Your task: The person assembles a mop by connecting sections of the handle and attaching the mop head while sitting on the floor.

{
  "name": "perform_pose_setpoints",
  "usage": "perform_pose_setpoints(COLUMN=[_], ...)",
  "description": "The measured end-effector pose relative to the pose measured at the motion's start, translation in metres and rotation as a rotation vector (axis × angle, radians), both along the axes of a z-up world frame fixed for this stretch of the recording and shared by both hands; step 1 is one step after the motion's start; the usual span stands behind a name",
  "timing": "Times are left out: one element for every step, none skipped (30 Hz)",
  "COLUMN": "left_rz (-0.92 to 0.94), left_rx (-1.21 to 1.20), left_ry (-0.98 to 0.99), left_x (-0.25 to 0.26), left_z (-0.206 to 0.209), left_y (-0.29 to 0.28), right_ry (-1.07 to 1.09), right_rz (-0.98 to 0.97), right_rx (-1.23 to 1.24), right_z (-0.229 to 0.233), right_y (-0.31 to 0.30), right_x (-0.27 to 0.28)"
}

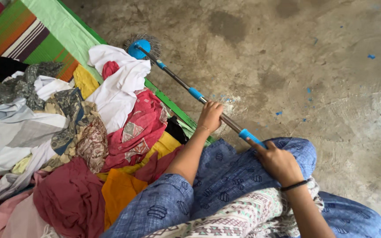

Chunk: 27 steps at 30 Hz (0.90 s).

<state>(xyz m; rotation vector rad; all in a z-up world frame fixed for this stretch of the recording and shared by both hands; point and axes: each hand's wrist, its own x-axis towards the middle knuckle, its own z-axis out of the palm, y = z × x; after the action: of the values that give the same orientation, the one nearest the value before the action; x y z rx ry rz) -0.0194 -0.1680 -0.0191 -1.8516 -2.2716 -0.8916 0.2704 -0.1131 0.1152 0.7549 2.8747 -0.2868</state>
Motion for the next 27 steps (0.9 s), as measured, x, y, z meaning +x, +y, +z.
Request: perform_pose_setpoints(left_rz=[0.025,0.051,0.064,0.078,0.092,0.08,0.066,0.052,0.014,-0.024,-0.058,-0.103,-0.146,-0.188,-0.224,-0.26,-0.296,-0.356,-0.414,-0.439,-0.466,-0.459,-0.456,-0.471,-0.487,-0.503,-0.524], left_rx=[-0.005,-0.01,0.026,0.063,0.104,0.129,0.15,0.171,0.157,0.142,0.131,0.143,0.156,0.168,0.157,0.146,0.13,0.18,0.229,0.273,0.319,0.328,0.345,0.361,0.37,0.379,0.379], left_ry=[-0.017,-0.035,-0.044,-0.053,-0.057,-0.075,-0.094,-0.114,-0.121,-0.127,-0.131,-0.122,-0.108,-0.094,-0.091,-0.088,-0.085,-0.071,-0.06,-0.038,-0.022,-0.025,-0.021,-0.043,-0.069,-0.095,-0.096], left_x=[0.002,0.006,0.011,0.017,0.021,0.026,0.034,0.041,0.05,0.058,0.065,0.073,0.081,0.089,0.098,0.109,0.118,0.13,0.146,0.158,0.174,0.193,0.207,0.22,0.236,0.249,0.262], left_z=[0.002,0.004,0.006,0.009,0.012,0.015,0.018,0.02,0.022,0.023,0.024,0.025,0.027,0.029,0.033,0.04,0.048,0.059,0.07,0.082,0.091,0.097,0.104,0.11,0.112,0.113,0.115], left_y=[-0.004,-0.006,-0.005,-0.003,0.0,0.004,0.007,0.007,0.009,0.009,0.01,0.011,0.012,0.014,0.017,0.022,0.024,0.028,0.034,0.039,0.044,0.046,0.05,0.054,0.056,0.059,0.063], right_ry=[0.046,0.091,0.137,0.162,0.192,0.223,0.216,0.21,0.202,0.197,0.193,0.19,0.199,0.207,0.217,0.235,0.253,0.157,0.062,0.046,0.035,0.023,0.025,0.03,0.029,0.031,0.028], right_rz=[-0.006,-0.011,-0.019,-0.018,-0.017,-0.015,-0.037,-0.059,-0.084,-0.121,-0.153,-0.185,-0.187,-0.189,-0.192,-0.206,-0.223,-0.316,-0.412,-0.472,-0.523,-0.566,-0.607,-0.649,-0.691,-0.734,-0.776], right_rx=[-0.024,-0.048,-0.074,-0.083,-0.088,-0.092,-0.109,-0.126,-0.136,-0.139,-0.14,-0.141,-0.136,-0.131,-0.131,-0.106,-0.087,-0.086,-0.085,-0.148,-0.161,-0.155,-0.145,-0.129,-0.116,-0.103,-0.093], right_z=[0.001,0.002,0.005,0.009,0.014,0.02,0.028,0.037,0.046,0.056,0.066,0.075,0.084,0.094,0.103,0.112,0.119,0.127,0.132,0.132,0.129,0.125,0.121,0.116,0.109,0.103,0.097], right_y=[0.0,0.002,0.003,0.003,0.004,0.005,0.007,0.01,0.012,0.009,0.007,0.005,0.004,0.003,0.001,-0.001,-0.004,-0.007,-0.01,-0.008,-0.011,-0.014,-0.014,-0.014,-0.017,-0.019,-0.024], right_x=[0.002,0.004,0.008,0.013,0.019,0.025,0.031,0.038,0.048,0.061,0.072,0.083,0.094,0.108,0.121,0.136,0.15,0.169,0.186,0.198,0.213,0.228,0.242,0.255,0.27,0.285,0.299])
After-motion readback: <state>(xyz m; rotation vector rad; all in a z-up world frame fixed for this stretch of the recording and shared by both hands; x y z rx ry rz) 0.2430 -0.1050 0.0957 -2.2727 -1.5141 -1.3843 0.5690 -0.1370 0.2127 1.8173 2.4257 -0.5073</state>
